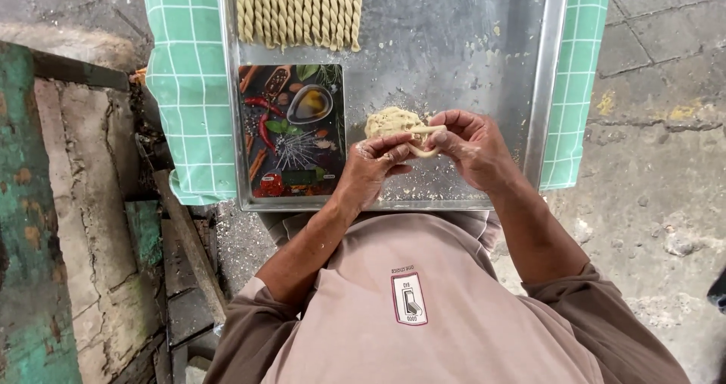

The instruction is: A person is preparing dough by rolling a small piece into a thin strip and then twisting and pulling a larger ball of dough on a metal tray.

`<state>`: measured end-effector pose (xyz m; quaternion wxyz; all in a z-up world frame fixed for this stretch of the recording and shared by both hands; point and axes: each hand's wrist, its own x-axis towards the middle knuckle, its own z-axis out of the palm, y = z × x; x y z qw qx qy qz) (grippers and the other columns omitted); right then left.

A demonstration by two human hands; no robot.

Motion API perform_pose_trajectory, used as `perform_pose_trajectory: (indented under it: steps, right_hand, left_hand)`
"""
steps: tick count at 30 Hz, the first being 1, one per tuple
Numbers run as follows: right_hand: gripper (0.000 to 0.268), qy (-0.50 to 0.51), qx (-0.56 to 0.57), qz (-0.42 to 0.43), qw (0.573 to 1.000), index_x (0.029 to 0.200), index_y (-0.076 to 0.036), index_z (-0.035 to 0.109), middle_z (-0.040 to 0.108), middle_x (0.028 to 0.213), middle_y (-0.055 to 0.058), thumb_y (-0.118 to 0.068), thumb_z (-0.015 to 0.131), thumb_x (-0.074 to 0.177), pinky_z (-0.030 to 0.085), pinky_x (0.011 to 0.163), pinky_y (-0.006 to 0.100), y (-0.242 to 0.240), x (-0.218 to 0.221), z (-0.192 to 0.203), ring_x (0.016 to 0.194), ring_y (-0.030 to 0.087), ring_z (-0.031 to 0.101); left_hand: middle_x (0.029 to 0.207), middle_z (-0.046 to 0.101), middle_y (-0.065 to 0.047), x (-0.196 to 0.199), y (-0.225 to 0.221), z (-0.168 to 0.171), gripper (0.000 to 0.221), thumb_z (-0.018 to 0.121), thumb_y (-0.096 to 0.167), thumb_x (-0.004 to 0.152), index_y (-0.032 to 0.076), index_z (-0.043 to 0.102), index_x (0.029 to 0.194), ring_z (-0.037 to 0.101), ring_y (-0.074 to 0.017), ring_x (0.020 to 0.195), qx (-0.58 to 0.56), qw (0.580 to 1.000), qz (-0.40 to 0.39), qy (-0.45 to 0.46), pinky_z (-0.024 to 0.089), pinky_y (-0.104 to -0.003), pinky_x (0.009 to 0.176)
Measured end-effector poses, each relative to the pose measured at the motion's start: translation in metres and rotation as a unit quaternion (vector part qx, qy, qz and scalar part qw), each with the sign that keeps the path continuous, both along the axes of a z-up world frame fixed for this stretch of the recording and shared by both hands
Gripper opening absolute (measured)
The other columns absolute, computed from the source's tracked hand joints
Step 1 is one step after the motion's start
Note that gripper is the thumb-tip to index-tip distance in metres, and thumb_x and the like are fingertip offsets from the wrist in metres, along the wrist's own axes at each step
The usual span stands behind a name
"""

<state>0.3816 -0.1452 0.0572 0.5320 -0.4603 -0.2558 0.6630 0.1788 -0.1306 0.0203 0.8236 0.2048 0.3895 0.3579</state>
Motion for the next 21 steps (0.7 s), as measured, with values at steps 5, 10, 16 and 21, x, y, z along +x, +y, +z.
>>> perform_pose_trajectory:
  steps: [5,10,16,21]
  right_hand:
    - [0.019,-0.185,0.045,0.082,0.978,0.111,0.009,0.068,0.073,0.086,0.015,-0.001,0.072,0.096,0.062,0.073,0.026,0.001,-0.004,0.005,0.080,0.014,0.070]
    - [0.018,-0.212,0.051,0.109,0.970,0.110,0.007,0.070,0.073,0.086,0.011,-0.006,0.073,0.097,0.060,0.080,0.027,0.003,-0.019,0.031,0.085,0.011,0.068]
    - [0.019,-0.244,0.058,0.111,0.962,0.111,0.008,0.071,0.073,0.086,0.011,-0.004,0.073,0.097,0.061,0.081,0.027,0.003,-0.019,0.019,0.084,0.011,0.068]
    - [0.019,-0.242,0.055,0.107,0.963,0.113,0.006,0.070,0.073,0.091,0.012,-0.004,0.074,0.097,0.061,0.081,0.027,0.002,-0.018,0.016,0.085,0.012,0.069]
  left_hand:
    - [0.114,0.075,-0.021,-0.006,0.001,0.002,0.037,0.070,0.003,0.098,-0.007,0.061,0.132,0.076,-0.0272,0.101,0.046,0.999,0.002,0.021,0.068,-0.035,0.079]
    - [0.111,0.076,-0.020,-0.008,-0.001,0.018,0.032,0.066,0.005,0.100,-0.008,0.064,0.129,0.076,-0.0263,0.101,0.033,0.999,0.011,0.034,0.066,-0.040,0.086]
    - [0.114,0.075,-0.021,-0.012,-0.002,0.037,0.032,0.065,0.007,0.101,-0.008,0.065,0.129,0.075,-0.0269,0.104,0.007,1.000,0.009,0.022,0.063,-0.042,0.091]
    - [0.107,0.077,-0.020,-0.006,-0.002,0.025,0.037,0.079,0.005,0.092,-0.008,0.068,0.125,0.075,-0.0237,0.097,0.030,0.998,0.031,0.049,0.064,-0.040,0.088]
